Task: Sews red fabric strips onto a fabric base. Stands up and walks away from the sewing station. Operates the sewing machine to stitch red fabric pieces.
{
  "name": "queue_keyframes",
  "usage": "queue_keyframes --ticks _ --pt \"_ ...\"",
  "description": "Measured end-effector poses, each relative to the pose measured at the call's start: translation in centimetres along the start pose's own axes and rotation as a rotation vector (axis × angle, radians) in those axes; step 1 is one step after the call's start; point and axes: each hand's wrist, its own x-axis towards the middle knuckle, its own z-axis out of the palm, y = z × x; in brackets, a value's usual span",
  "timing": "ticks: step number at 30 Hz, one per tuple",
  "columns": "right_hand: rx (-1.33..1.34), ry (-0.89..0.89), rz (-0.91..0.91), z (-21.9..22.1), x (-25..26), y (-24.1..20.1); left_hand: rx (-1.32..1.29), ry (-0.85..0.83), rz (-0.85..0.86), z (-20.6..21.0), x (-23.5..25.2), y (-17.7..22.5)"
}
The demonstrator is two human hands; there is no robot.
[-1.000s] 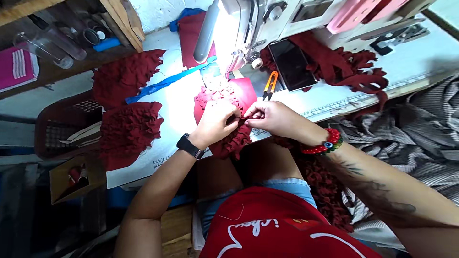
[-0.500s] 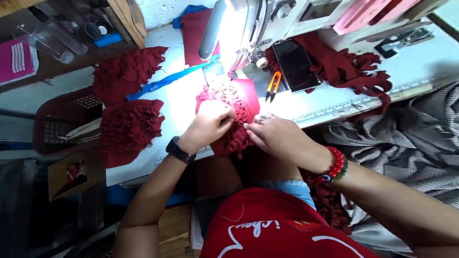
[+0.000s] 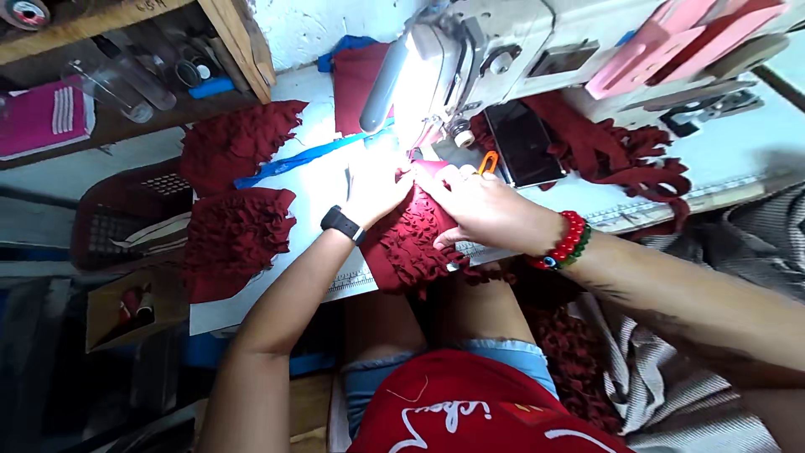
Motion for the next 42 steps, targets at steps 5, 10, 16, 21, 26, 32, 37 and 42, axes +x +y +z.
queue_keyframes --ticks 5,10,16,21,26,32,37,42 --pt "-0.044 -0.045 -0.021 -0.4 0.8 0.3 0.038 -0.020 -0.013 0.5 0.1 -0.7" --pt "-0.029 -0.041 -0.036 -0.5 0.9 0.2 -0.068 -0.001 0.047 0.3 -0.2 -0.7" --pt "-0.055 -0.009 -0.071 -0.6 0.7 -0.2 -0.115 -0.045 -0.003 0.6 -0.3 -1.7" --pt "-0.110 -0.070 -0.070 -1.0 1.0 -0.4 -0.122 -0.006 0.069 0.6 -0.5 -1.8" --pt "-0.122 -0.058 -0.060 -0.6 0.9 -0.1 -0.049 0.019 0.034 0.8 -0.5 -1.1" --pt "-0.084 -0.035 -0.080 -0.8 1.3 -0.2 -0.144 -0.051 0.024 0.4 -0.3 -1.9" --pt "-0.168 -0.068 -0.090 -0.7 1.7 0.0 -0.093 0.004 0.153 0.9 -0.8 -1.7" --pt "-0.080 -0.047 -0.102 -0.6 1.7 0.5 -0.046 0.017 0.266 0.7 -0.7 -1.6"
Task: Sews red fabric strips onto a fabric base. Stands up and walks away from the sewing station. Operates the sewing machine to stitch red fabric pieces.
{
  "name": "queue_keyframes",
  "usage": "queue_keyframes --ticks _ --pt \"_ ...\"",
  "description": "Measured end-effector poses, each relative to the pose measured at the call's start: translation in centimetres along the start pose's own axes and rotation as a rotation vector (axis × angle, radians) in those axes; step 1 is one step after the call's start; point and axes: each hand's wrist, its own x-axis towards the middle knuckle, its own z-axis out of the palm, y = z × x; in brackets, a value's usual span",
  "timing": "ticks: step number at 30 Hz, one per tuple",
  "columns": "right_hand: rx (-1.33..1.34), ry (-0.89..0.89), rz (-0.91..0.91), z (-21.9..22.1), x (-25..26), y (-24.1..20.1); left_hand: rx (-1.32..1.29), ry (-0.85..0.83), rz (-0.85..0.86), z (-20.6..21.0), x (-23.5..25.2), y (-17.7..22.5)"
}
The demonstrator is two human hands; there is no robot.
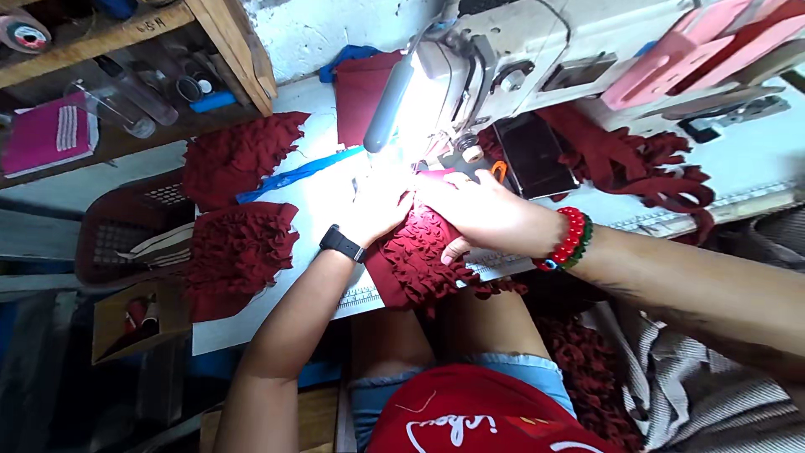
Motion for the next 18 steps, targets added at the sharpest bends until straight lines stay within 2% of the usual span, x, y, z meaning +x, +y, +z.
queue_keyframes --ticks 5,11,18 --pt "-0.037 0.045 -0.020 0.27 0.00 0.19 0.027 0.006 -0.028 -0.04 0.02 0.27" --pt "0.010 -0.014 0.012 -0.34 0.02 0.05 0.057 0.013 -0.049 0.05 0.37 0.33" --pt "0.024 -0.086 0.054 -0.34 0.88 0.77 0.131 -0.019 -0.180 -0.04 0.72 0.22"
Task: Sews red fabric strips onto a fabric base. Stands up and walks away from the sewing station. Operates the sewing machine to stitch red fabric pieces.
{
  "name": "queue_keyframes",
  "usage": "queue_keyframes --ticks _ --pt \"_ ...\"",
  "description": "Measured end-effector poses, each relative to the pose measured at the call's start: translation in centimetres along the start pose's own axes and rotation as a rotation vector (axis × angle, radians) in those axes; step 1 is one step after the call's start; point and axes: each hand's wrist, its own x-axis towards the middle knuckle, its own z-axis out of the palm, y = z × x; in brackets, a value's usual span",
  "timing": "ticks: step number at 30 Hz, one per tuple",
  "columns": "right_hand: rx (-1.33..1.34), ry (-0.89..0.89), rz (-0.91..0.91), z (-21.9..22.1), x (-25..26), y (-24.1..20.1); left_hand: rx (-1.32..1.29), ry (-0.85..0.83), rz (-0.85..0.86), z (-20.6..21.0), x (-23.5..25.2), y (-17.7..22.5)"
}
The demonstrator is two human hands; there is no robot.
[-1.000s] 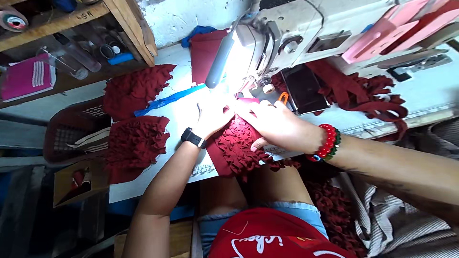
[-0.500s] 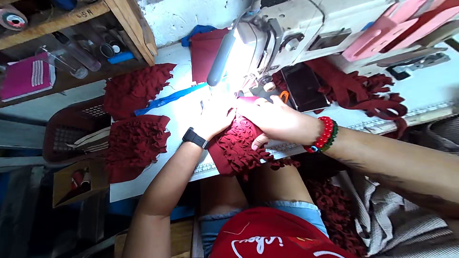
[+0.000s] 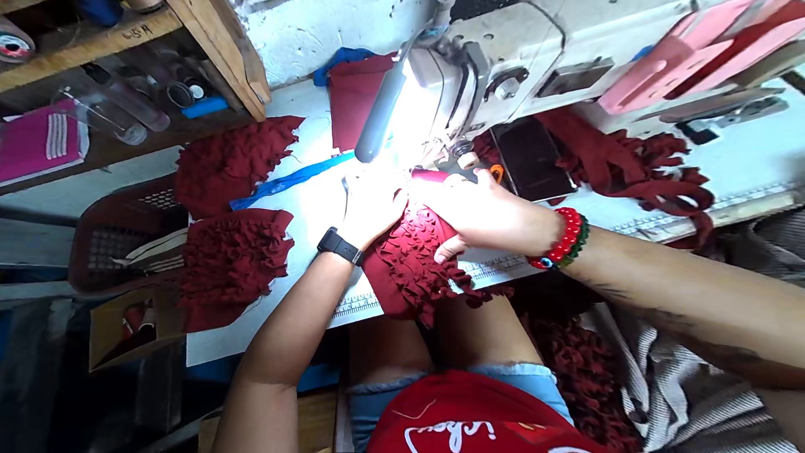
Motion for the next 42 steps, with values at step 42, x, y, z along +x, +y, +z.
queue_keyframes --ticks 42 --pt "0.069 -0.127 0.118 -0.8 2.4 1.6 -0.040 -0.015 -0.099 0.4 1.2 -0.6"
